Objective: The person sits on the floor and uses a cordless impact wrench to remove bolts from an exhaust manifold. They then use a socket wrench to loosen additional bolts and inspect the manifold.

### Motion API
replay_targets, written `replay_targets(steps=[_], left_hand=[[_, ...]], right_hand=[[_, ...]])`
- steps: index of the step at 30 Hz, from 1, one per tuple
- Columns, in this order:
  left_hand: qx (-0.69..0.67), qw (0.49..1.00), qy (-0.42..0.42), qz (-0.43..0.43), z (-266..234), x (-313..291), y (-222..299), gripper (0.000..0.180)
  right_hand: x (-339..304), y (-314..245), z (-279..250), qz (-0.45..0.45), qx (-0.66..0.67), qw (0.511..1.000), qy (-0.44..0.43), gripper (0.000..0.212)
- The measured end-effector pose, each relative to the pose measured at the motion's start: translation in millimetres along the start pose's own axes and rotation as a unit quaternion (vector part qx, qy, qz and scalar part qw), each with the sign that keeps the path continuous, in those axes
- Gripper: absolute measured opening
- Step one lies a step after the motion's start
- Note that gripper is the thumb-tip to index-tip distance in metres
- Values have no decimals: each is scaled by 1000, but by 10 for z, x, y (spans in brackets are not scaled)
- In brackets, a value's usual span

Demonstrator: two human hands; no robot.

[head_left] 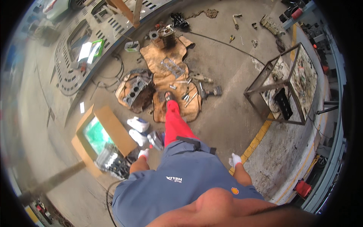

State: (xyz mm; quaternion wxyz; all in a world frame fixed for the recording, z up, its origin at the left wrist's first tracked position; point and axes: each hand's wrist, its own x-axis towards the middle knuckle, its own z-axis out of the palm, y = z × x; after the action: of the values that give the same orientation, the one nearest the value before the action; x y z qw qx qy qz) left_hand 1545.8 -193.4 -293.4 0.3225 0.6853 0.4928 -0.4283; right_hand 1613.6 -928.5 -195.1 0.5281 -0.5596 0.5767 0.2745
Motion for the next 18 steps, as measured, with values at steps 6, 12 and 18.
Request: replay_targets(steps=[6, 12, 18], left_hand=[[149, 960, 45, 232, -1000, -41, 2896, 66], [-123, 915, -23, 383, -1824, -626, 5611, 55], [-84, 925, 29, 370, -1742, -368, 6189, 60]], right_hand=[[-92, -976, 840, -34, -216, 975, 21, 29], [-657, -1734, 1393, -3, -70, 996, 57, 30], [-597, -2180, 1212, 53, -112, 991, 53, 28]])
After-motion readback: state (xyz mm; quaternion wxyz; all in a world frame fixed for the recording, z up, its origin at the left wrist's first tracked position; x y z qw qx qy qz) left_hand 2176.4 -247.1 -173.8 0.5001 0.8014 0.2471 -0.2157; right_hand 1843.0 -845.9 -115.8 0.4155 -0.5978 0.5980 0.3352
